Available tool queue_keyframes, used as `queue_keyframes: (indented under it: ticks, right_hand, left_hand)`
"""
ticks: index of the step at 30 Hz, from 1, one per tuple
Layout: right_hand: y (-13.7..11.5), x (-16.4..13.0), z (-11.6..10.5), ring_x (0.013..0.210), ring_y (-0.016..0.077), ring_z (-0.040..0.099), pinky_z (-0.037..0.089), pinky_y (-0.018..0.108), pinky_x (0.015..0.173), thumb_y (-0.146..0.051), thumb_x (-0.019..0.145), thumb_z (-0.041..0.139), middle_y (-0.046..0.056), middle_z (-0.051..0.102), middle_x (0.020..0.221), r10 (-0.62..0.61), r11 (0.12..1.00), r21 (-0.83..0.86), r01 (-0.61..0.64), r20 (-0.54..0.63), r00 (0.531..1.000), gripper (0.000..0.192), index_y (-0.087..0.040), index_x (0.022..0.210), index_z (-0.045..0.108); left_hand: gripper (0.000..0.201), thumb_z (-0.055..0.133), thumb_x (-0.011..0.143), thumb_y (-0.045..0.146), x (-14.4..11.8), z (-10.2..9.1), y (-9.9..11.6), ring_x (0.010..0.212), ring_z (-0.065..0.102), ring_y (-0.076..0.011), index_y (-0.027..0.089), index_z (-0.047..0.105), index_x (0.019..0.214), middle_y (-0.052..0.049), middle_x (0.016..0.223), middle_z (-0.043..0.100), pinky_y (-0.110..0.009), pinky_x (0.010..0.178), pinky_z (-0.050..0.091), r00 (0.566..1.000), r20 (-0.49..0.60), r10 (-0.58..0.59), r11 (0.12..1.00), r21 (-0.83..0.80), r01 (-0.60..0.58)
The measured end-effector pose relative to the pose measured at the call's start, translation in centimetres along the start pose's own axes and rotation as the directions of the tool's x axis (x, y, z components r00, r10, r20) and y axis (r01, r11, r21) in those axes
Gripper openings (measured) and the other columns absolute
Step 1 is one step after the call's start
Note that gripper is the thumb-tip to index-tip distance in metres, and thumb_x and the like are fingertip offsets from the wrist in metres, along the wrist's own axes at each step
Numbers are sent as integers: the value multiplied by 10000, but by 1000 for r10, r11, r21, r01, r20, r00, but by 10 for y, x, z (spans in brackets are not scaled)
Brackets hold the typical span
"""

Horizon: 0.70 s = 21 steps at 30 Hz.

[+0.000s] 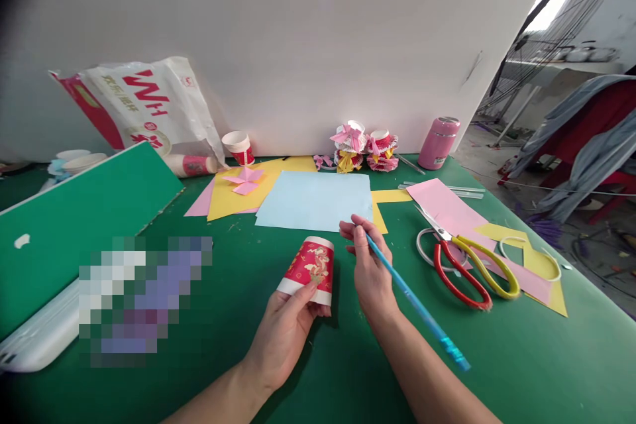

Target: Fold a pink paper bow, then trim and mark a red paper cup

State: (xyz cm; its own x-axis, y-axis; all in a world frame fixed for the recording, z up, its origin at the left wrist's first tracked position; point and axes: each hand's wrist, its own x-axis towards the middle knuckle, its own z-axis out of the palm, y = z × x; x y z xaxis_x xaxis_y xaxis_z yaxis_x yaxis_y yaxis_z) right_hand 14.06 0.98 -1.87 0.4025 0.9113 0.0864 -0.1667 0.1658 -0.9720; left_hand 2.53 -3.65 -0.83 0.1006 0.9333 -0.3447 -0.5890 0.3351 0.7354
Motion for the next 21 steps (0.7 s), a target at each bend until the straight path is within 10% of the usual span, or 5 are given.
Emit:
queue_keyframes:
  ticks: [5,12,21]
  right_hand:
    - [-16,3,-2,587,124,513,428,243,524,-484,793,573,17,584,681,35,999,25,-37,64,997,359,-177,945,679]
    - [-18,-6,-6,500,100,450,391,221,467,-433,761,636,-21,516,563,88,995,-69,-68,345,934,270,-165,753,668]
    - [-5,-24,-5,459,82,497,419,187,434,-350,850,567,-61,518,565,119,993,-27,-119,426,897,170,-209,779,503]
  left_hand:
    - [195,707,667,251,2,-1,0,592,546,-144,97,649,772,-33,614,593,-257,543,436,999,-35,-9,1000,-21,8]
    - [190,665,718,235,5,-3,-1,616,543,-137,109,646,859,-40,689,617,-255,558,438,1000,-12,-8,999,-33,8]
    - [144,619,770,233,8,-4,-2,598,523,-122,101,652,817,-49,680,619,-250,573,434,999,8,-48,998,-44,48]
